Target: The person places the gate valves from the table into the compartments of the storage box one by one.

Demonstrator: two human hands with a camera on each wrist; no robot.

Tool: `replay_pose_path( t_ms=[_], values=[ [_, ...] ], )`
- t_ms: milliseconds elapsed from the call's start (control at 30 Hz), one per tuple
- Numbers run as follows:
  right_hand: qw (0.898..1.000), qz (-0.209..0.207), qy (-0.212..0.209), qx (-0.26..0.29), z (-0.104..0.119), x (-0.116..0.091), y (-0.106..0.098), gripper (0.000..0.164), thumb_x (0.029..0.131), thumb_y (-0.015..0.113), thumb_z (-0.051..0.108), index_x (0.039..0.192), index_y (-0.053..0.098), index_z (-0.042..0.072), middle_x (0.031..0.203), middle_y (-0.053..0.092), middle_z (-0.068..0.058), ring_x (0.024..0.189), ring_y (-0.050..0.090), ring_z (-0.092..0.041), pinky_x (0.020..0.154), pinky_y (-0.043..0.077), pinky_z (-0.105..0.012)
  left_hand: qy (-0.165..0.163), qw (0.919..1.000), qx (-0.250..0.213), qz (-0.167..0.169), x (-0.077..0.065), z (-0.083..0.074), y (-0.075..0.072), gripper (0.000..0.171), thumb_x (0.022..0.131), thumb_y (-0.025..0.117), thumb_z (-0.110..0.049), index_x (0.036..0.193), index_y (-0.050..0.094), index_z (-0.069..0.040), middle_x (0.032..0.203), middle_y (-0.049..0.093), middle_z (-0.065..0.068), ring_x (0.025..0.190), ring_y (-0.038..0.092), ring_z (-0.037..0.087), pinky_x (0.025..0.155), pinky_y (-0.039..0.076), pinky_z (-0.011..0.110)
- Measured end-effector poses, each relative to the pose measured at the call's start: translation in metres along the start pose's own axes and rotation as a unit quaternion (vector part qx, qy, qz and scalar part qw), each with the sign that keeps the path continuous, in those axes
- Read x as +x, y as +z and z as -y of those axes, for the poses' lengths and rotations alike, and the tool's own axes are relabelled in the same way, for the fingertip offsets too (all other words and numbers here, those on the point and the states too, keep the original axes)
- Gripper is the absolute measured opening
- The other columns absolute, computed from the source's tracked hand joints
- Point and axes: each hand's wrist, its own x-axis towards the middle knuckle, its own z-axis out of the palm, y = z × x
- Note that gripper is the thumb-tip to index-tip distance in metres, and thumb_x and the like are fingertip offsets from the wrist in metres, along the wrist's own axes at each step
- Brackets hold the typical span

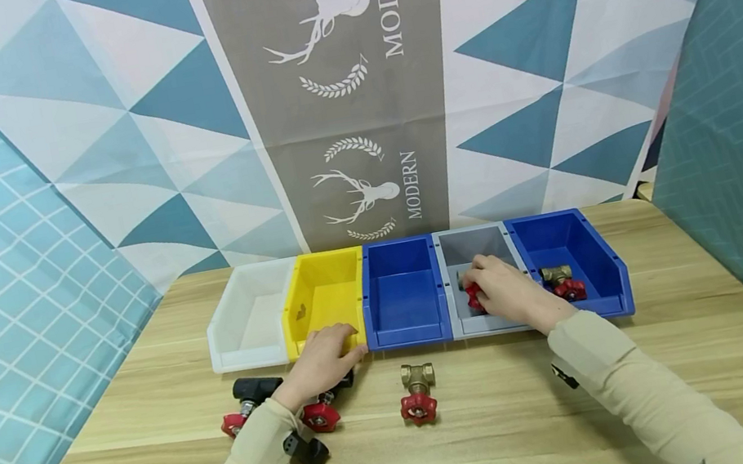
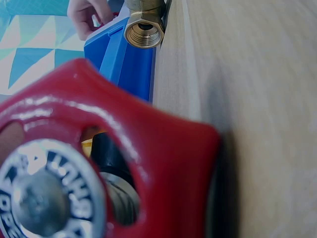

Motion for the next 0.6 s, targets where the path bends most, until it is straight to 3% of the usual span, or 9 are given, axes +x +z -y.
replay_pose_path(
  t_ms=[600],
  values=[
    [1.0,-0.008,-0.017,-0.017,-0.001,-0.008,0.012,0.016,0.077,0.065,-0.004,0.09,0.065,0.006,0.086,0.055,-0.005,0.078,0.055,-0.018,0.072,0.049,-0.037,0.001,1.0,0.004,-0.002,-0.001,-0.001,-0.001,0.038,0.09,0.054,-0.034,0.111,0.058,-0.003,0.101,0.063,0.009,0.098,0.056,0.027,0.089,0.035,0.042]
  ],
)
